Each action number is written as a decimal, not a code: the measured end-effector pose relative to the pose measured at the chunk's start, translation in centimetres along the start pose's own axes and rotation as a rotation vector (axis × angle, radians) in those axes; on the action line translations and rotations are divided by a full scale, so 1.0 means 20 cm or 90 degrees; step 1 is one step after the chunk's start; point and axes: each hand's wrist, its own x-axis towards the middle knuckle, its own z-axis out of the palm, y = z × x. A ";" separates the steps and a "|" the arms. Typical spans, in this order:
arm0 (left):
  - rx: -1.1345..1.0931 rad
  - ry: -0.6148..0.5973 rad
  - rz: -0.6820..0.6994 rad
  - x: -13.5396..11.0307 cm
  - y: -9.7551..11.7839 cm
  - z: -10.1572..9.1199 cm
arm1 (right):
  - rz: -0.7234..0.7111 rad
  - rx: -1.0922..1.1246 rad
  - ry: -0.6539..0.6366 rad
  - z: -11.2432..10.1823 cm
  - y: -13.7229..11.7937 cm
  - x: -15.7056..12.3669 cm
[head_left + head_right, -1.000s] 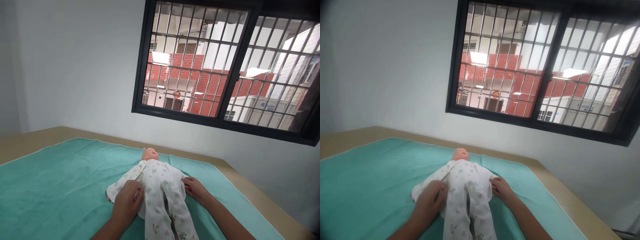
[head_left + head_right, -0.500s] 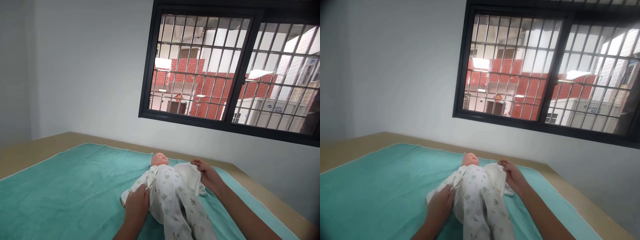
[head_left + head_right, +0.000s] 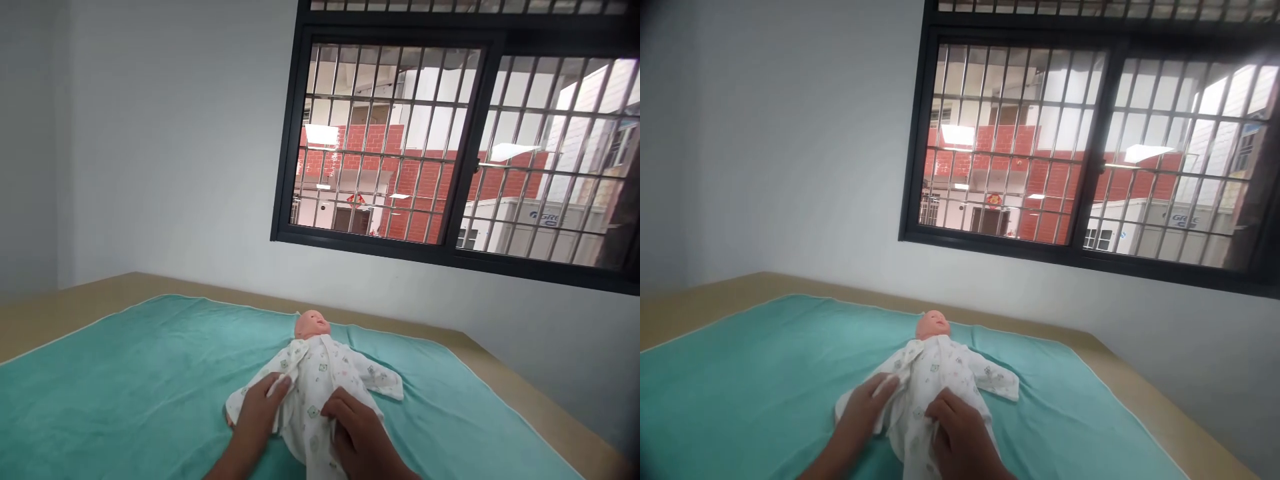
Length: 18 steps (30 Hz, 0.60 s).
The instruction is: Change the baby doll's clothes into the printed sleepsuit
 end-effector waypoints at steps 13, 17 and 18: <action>0.025 -0.033 0.001 0.11 0.72 0.04 | 0.002 0.049 0.081 0.03 0.06 -0.04; 0.209 -0.092 0.112 0.06 0.69 0.32 | 0.017 0.020 0.051 0.05 0.08 -0.04; 0.254 -0.110 0.136 0.04 0.66 0.38 | 0.030 0.003 0.041 0.06 0.09 -0.04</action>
